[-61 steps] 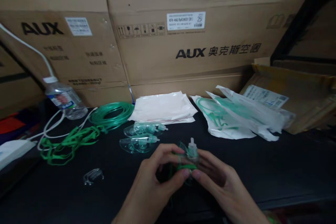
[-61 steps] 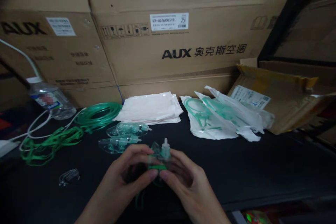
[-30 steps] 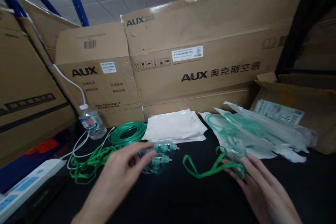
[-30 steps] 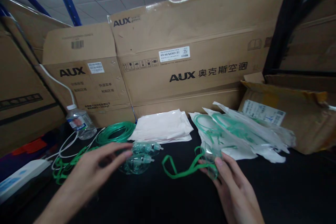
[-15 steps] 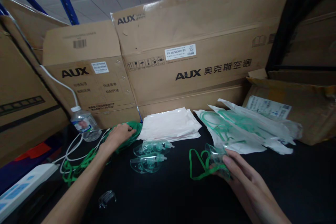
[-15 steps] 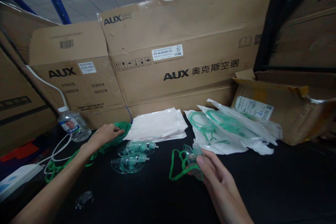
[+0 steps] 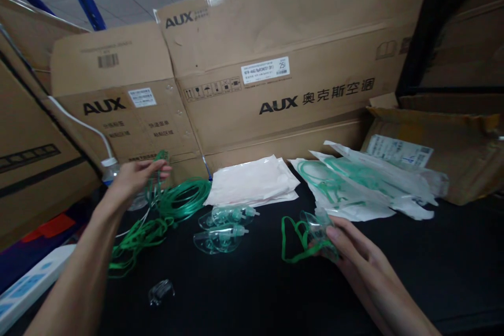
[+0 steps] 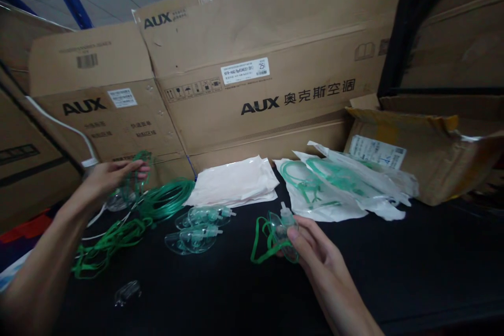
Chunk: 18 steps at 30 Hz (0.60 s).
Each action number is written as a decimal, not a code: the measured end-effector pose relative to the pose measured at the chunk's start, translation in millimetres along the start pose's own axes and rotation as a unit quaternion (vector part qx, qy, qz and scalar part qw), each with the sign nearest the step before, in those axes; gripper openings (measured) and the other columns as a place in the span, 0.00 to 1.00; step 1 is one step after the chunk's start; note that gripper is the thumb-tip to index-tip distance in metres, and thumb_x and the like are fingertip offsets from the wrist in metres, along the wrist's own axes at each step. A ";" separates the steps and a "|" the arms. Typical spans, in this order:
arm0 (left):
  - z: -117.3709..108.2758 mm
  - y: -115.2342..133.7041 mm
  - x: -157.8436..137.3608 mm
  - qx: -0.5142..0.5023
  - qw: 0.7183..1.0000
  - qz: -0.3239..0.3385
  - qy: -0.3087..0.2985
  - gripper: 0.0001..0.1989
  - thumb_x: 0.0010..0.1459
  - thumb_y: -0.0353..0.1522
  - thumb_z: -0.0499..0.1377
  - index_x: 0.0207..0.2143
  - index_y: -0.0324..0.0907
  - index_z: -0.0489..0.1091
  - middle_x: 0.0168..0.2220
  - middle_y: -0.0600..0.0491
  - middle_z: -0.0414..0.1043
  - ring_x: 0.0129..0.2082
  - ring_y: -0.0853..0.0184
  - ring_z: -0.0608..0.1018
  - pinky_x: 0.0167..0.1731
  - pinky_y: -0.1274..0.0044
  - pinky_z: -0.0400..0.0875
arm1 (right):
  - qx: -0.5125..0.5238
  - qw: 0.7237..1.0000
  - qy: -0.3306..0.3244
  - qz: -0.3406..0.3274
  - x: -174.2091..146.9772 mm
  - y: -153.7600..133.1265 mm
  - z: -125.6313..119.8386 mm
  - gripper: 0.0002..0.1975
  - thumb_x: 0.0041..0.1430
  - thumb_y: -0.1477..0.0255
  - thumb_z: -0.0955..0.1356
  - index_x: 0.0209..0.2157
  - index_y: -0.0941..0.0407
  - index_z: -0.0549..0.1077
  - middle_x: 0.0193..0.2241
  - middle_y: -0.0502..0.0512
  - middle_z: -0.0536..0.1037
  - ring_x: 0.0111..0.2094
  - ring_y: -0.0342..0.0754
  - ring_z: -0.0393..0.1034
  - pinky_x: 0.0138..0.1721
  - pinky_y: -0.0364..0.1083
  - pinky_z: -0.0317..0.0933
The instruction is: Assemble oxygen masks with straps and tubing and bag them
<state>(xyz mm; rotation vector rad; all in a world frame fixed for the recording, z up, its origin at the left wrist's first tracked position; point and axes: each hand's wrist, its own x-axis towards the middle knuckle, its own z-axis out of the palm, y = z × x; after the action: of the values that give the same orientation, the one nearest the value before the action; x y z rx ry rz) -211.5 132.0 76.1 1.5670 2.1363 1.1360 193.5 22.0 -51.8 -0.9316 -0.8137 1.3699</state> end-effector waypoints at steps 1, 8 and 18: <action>-8.1 5.0 -2.8 -0.015 1.000 -0.004 0.013 0.14 0.71 0.36 0.56 0.47 0.33 0.74 0.49 0.44 0.81 0.44 0.64 0.82 0.35 0.79 0.77 | -0.004 1.000 0.003 0.000 -0.6 -0.6 1.0 0.18 0.55 0.57 0.78 0.45 0.50 0.81 0.43 0.54 0.86 0.43 0.53 0.80 0.48 0.48 0.71; -38.4 30.6 -11.1 -0.085 0.991 0.016 0.098 0.17 0.67 0.37 0.60 0.53 0.35 0.74 0.55 0.44 0.79 0.48 0.60 0.83 0.25 0.85 0.71 | -0.006 1.000 0.022 -0.002 -3.3 -3.0 5.8 0.20 0.54 0.55 0.77 0.44 0.51 0.81 0.41 0.55 0.86 0.43 0.56 0.80 0.45 0.49 0.73; -44.5 32.8 -10.1 -0.004 0.994 0.046 0.096 0.19 0.65 0.39 0.62 0.50 0.34 0.77 0.45 0.47 0.84 0.41 0.63 0.83 0.33 0.81 0.76 | 0.000 1.000 0.012 0.008 -4.4 -0.6 0.9 0.20 0.54 0.56 0.78 0.46 0.50 0.81 0.44 0.54 0.85 0.45 0.54 0.79 0.45 0.46 0.71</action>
<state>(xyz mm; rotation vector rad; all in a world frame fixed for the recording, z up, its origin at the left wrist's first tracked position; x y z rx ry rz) -212.2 107.3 126.7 1.6269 2.1931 1.3765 192.7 17.6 -50.7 -0.9536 -0.7906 1.3698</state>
